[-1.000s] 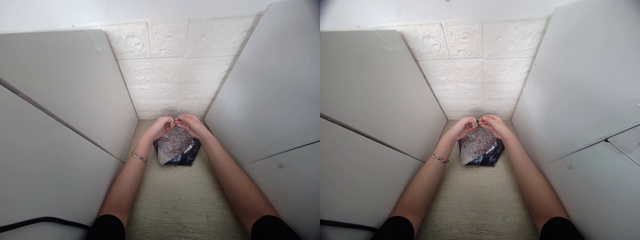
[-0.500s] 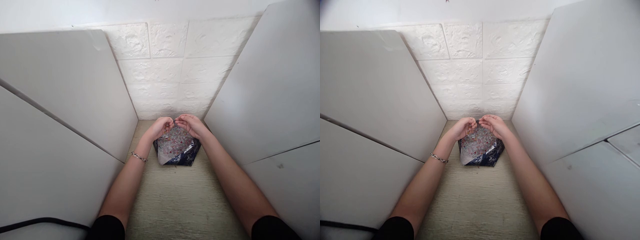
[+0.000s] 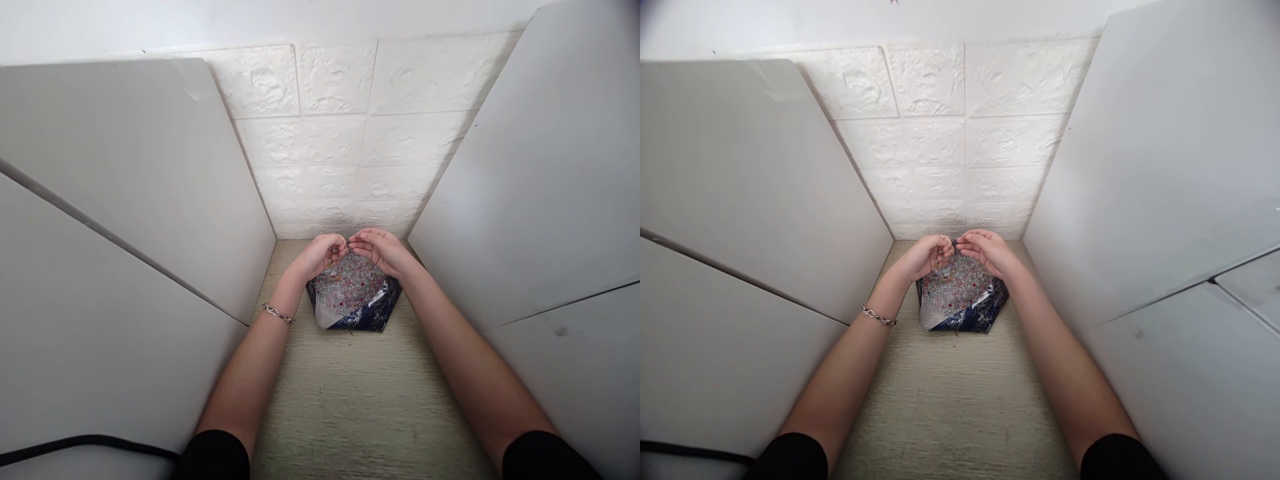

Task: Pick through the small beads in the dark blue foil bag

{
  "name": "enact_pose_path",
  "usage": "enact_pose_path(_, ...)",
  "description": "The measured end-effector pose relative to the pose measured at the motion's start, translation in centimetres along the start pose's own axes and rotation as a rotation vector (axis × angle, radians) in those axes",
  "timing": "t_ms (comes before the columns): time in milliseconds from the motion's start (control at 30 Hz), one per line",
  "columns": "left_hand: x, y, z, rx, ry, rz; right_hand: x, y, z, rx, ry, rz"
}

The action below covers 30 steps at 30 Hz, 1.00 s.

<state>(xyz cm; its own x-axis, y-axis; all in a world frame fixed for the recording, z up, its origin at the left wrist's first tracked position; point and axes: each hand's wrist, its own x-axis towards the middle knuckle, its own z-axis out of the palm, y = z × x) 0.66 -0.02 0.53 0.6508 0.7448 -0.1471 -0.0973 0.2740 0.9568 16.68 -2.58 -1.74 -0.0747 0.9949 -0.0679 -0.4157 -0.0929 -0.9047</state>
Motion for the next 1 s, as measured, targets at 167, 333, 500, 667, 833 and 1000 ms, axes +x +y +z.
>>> enact_pose_path(167, -0.02, 0.21, 0.04, 0.021, 0.005, -0.013, 0.08, 0.11, -0.15, -0.009, -0.029, -0.020)
enact_pose_path(333, -0.04, 0.24, 0.07, 0.039, 0.017, -0.037, 0.08, 0.17, -0.23, -0.005, -0.056, -0.023)
enact_pose_path(500, -0.09, 0.19, 0.06, 0.031, 0.024, -0.046, -0.02, 0.19, -0.23, -0.025, -0.062, -0.009)
enact_pose_path(667, -0.18, 0.35, 0.16, 0.023, 0.033, -0.049, -0.01, 0.20, -0.20, -0.018, -0.036, -0.006)
enact_pose_path(833, -0.14, 0.34, 0.15, 0.037, 0.023, -0.040, 0.09, 0.16, -0.22, -0.010, -0.013, -0.024)
enact_pose_path(1000, -0.07, 0.17, 0.12, 0.048, 0.019, -0.036, 0.02, 0.24, -0.18, -0.030, -0.043, -0.030)
